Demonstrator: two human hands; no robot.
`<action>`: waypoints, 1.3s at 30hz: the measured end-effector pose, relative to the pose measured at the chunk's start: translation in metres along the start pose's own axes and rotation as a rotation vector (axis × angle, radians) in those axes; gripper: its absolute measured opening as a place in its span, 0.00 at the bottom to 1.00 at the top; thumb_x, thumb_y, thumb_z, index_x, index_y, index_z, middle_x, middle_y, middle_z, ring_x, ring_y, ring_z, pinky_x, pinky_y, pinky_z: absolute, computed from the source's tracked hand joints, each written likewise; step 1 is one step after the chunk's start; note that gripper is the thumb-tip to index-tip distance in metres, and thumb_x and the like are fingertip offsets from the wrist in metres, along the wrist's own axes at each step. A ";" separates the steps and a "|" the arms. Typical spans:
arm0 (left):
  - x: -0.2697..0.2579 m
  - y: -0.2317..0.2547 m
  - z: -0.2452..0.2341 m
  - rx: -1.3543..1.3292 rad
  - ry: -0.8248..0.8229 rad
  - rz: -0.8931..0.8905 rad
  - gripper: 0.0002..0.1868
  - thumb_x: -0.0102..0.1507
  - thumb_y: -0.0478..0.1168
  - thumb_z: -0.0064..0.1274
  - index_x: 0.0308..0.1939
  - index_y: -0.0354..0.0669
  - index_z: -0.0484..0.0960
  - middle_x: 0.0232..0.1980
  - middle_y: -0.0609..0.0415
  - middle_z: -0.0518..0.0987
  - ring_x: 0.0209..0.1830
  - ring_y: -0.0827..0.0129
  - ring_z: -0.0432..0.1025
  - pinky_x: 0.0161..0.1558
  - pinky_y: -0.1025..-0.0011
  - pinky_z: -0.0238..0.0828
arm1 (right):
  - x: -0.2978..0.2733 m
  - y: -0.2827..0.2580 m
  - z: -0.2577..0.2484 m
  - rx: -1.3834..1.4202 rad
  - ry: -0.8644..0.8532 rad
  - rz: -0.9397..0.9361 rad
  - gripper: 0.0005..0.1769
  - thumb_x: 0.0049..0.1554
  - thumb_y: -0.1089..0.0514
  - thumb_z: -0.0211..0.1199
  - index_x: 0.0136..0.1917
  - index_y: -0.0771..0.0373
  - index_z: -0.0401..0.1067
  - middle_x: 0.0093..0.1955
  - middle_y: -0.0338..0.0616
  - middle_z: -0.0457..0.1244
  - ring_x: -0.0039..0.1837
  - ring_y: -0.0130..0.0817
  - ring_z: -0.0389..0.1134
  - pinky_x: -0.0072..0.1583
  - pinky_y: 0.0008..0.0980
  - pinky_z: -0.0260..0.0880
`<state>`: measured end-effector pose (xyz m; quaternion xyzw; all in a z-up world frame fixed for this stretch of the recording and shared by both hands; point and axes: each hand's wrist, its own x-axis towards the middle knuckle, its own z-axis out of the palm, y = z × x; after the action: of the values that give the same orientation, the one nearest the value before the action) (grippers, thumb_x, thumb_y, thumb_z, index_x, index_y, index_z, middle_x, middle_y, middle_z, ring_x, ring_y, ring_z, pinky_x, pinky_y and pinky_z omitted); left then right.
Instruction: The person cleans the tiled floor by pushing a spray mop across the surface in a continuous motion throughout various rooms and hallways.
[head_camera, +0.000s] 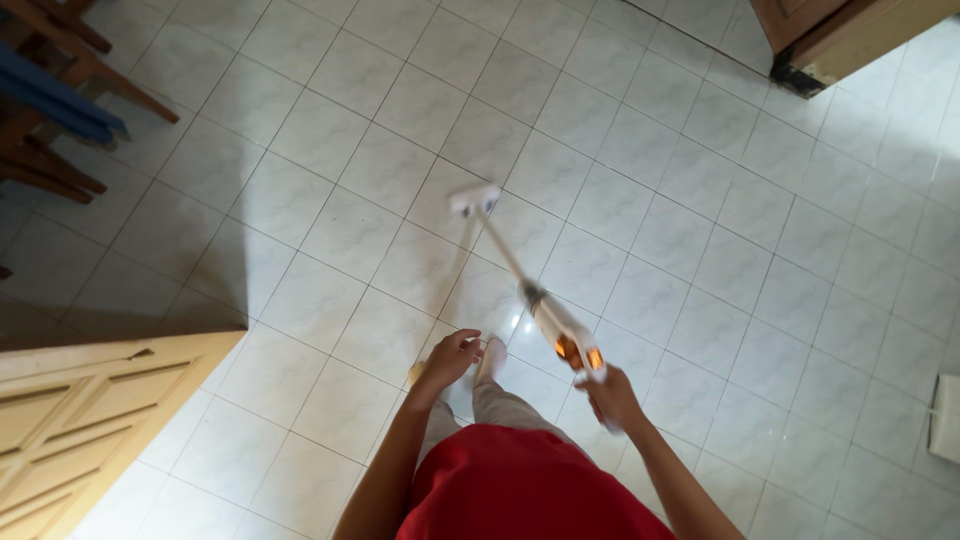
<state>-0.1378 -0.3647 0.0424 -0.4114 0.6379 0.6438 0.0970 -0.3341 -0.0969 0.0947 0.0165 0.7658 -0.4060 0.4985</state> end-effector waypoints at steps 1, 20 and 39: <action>0.004 0.002 0.004 -0.006 0.008 -0.006 0.23 0.68 0.48 0.47 0.64 0.43 0.77 0.46 0.53 0.87 0.44 0.71 0.81 0.48 0.70 0.75 | -0.015 -0.001 -0.011 -0.069 -0.006 0.055 0.11 0.52 0.66 0.67 0.48 0.68 0.70 0.24 0.42 0.56 0.20 0.28 0.52 0.23 0.33 0.52; 0.005 -0.014 0.013 -0.194 0.208 -0.008 0.20 0.68 0.44 0.48 0.62 0.40 0.79 0.44 0.51 0.86 0.42 0.71 0.80 0.46 0.71 0.75 | 0.185 -0.188 0.164 -0.331 -0.136 -0.395 0.12 0.53 0.57 0.67 0.41 0.69 0.70 0.23 0.43 0.62 0.22 0.32 0.62 0.25 0.36 0.61; 0.051 -0.027 -0.143 -0.069 0.045 0.033 0.22 0.68 0.47 0.47 0.63 0.42 0.77 0.47 0.52 0.86 0.44 0.70 0.81 0.49 0.71 0.76 | -0.016 -0.072 0.115 -0.707 0.325 -0.107 0.22 0.51 0.50 0.70 0.54 0.65 0.77 0.39 0.56 0.72 0.42 0.48 0.75 0.49 0.44 0.74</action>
<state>-0.0955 -0.5093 0.0109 -0.4182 0.6242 0.6574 0.0578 -0.2702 -0.2125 0.1310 -0.1320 0.9272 -0.1348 0.3237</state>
